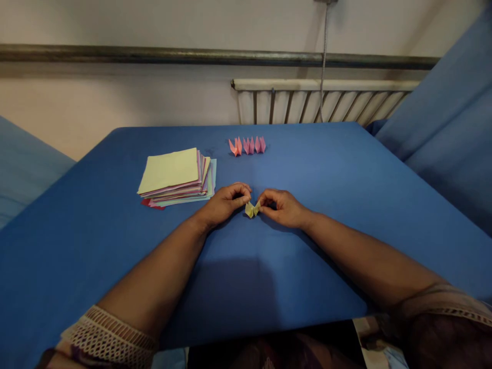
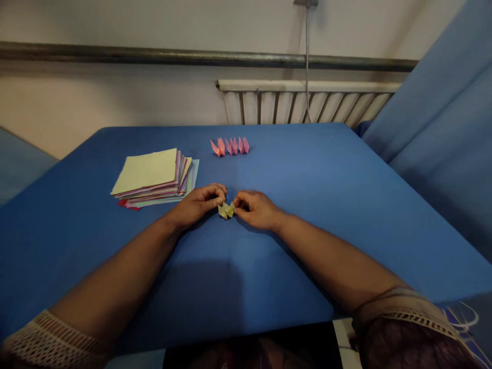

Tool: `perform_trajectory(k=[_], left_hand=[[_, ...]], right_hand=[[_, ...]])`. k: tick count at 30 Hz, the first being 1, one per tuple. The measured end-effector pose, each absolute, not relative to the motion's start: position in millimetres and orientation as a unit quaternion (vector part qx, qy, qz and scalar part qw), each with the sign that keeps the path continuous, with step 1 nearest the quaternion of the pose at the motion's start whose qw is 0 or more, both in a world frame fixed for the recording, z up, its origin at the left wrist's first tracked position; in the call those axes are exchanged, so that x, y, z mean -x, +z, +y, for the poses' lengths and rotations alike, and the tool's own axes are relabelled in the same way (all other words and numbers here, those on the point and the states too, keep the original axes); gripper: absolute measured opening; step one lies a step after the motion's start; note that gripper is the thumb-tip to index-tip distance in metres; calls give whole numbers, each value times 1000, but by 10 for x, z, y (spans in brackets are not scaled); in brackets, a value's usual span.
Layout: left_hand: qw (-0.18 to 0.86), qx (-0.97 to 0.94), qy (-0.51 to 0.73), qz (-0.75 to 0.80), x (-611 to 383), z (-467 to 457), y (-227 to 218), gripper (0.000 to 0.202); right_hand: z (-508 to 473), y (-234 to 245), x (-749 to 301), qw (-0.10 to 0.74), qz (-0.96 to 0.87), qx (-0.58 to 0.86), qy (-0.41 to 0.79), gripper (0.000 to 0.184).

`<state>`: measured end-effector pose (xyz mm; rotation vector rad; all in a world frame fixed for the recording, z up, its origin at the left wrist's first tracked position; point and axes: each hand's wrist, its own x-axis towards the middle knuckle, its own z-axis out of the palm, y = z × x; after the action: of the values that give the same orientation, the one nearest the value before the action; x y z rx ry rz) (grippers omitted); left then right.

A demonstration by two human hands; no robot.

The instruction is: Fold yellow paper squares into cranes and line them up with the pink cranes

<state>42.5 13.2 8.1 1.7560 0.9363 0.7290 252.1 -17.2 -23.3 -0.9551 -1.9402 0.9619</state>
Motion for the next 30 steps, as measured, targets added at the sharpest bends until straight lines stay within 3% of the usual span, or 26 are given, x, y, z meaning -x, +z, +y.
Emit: perform_trajectory(k=[19,24,30], left_hand=[[520,-676,331,404,-450,130,43,29],[564,-663,300,390,-393,137,52,44],[550,-718,247,347,-340,173,76,40]], right_hand=[[-166,-244,-2511,397,-755,359,379,6],[-171,-245,-2514,385,-748,379,386,5],[-180,-204,-2527,397,-789,358,304,10]])
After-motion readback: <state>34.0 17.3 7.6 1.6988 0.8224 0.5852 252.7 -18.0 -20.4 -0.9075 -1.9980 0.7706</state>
